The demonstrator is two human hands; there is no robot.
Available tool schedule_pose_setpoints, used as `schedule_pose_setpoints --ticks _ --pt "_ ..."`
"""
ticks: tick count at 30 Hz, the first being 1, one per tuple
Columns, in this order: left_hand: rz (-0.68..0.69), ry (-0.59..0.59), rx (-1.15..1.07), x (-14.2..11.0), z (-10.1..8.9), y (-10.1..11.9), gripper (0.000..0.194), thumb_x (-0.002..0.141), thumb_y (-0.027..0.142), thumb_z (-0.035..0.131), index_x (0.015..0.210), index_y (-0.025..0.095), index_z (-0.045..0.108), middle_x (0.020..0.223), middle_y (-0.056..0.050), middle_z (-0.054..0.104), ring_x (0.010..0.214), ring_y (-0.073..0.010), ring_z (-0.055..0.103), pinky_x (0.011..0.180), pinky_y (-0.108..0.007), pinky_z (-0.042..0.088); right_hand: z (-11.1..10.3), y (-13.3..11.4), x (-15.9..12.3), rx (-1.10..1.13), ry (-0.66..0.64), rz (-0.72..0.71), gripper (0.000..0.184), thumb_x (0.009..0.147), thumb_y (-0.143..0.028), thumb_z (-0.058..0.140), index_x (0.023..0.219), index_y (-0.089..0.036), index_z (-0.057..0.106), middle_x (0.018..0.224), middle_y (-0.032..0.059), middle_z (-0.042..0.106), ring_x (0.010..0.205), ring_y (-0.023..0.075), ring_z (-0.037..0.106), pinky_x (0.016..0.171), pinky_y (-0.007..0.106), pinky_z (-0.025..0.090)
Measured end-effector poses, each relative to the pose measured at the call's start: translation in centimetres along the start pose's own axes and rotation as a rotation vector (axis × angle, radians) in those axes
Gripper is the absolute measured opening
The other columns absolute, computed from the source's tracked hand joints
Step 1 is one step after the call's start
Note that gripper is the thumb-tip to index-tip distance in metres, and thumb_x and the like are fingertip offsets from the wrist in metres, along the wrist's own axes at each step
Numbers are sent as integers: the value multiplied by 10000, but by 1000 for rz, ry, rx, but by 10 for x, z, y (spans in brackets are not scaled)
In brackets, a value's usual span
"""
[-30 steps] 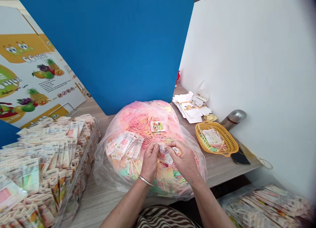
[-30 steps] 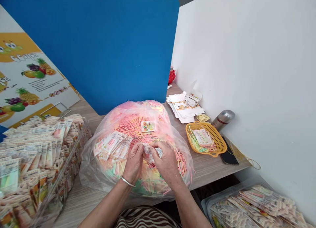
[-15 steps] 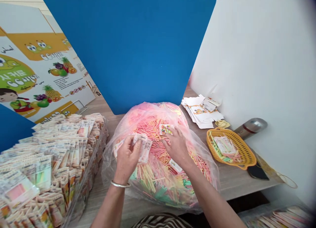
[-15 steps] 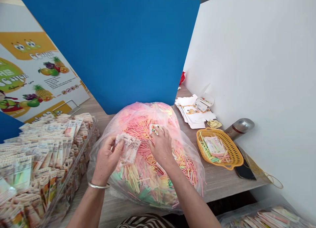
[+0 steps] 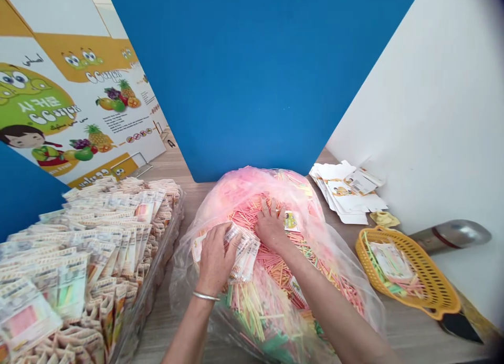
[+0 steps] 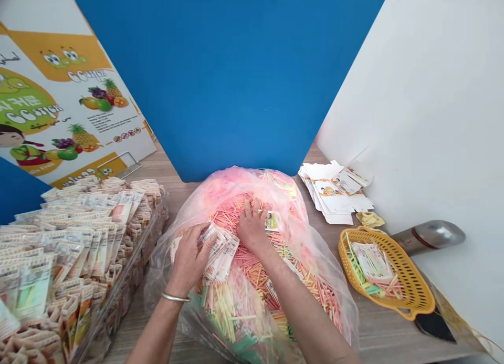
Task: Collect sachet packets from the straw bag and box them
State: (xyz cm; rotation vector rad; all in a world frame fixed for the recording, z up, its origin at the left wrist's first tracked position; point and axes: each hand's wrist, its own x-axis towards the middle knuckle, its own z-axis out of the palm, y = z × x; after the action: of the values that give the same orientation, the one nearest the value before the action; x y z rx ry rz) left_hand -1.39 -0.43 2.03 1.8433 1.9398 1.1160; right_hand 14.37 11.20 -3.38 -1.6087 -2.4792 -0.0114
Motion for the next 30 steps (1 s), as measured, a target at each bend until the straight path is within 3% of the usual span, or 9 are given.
schedule_pose_setpoints --ticks 6,14,16,18,19,21,24,27,30 --pt "-13 -22 76 2 -8 4 418 945 453 472 1204 150 597 1202 -144 635 1148 -307 555 1000 -479 402 0 -5 -4 -19 41 -35 383 929 -126 373 1171 -52 660 1562 200 276 1456 446 124 1088 738 45" --pt "28 151 20 -3 -19 14 348 948 391 462 1155 167 628 1200 -129 646 1179 -297 551 1048 -486 380 -25 -1 -5 136 86 76 315 909 -113 393 1100 -86 642 1525 194 365 1456 423 154 1117 685 85" --pt "58 245 -52 -6 -22 24 308 941 368 483 1131 177 634 1204 -113 646 1198 -268 543 1075 -455 372 -43 3 -8 282 145 108 279 925 -166 382 1056 -118 623 1435 195 478 1404 390 304 1120 640 167" --pt "54 280 -177 -10 -22 39 276 937 345 501 1117 188 639 1190 -96 651 1182 -235 556 1076 -415 385 -64 7 -18 501 164 109 258 942 -213 337 975 -155 586 1172 172 642 1175 316 549 1046 551 341" --pt "24 262 -266 -12 -20 49 273 936 342 506 1123 193 638 1186 -91 653 1166 -223 567 1065 -398 399 -74 10 -27 632 140 99 262 951 -238 306 909 -176 556 983 131 676 988 274 619 954 492 424" --pt "-91 171 -488 -15 -10 68 291 925 349 532 1154 200 631 1210 -88 648 1159 -210 579 1040 -370 426 -91 15 -49 888 66 28 292 975 -311 268 802 -214 482 745 41 618 744 211 598 787 389 474" --pt "-301 7 -865 -18 15 93 364 869 368 618 1194 203 616 1249 -84 632 1150 -193 588 978 -311 465 -105 19 -87 1129 -19 -40 305 975 -395 315 750 -228 436 680 -11 524 658 168 522 690 321 450" --pt "-444 -192 -1164 -22 44 109 371 810 435 670 1065 166 654 921 -50 681 769 -140 630 681 -248 503 -106 21 -117 1350 -95 2 266 933 -433 414 777 -222 461 716 -17 485 652 147 482 627 286 441" --pt "-517 -341 -1280 -29 62 116 382 752 440 713 983 140 669 673 14 590 501 -80 482 489 -213 401 -96 22 -134 1638 -176 134 210 861 -383 509 750 -214 451 681 -33 417 592 119 407 540 245 404"
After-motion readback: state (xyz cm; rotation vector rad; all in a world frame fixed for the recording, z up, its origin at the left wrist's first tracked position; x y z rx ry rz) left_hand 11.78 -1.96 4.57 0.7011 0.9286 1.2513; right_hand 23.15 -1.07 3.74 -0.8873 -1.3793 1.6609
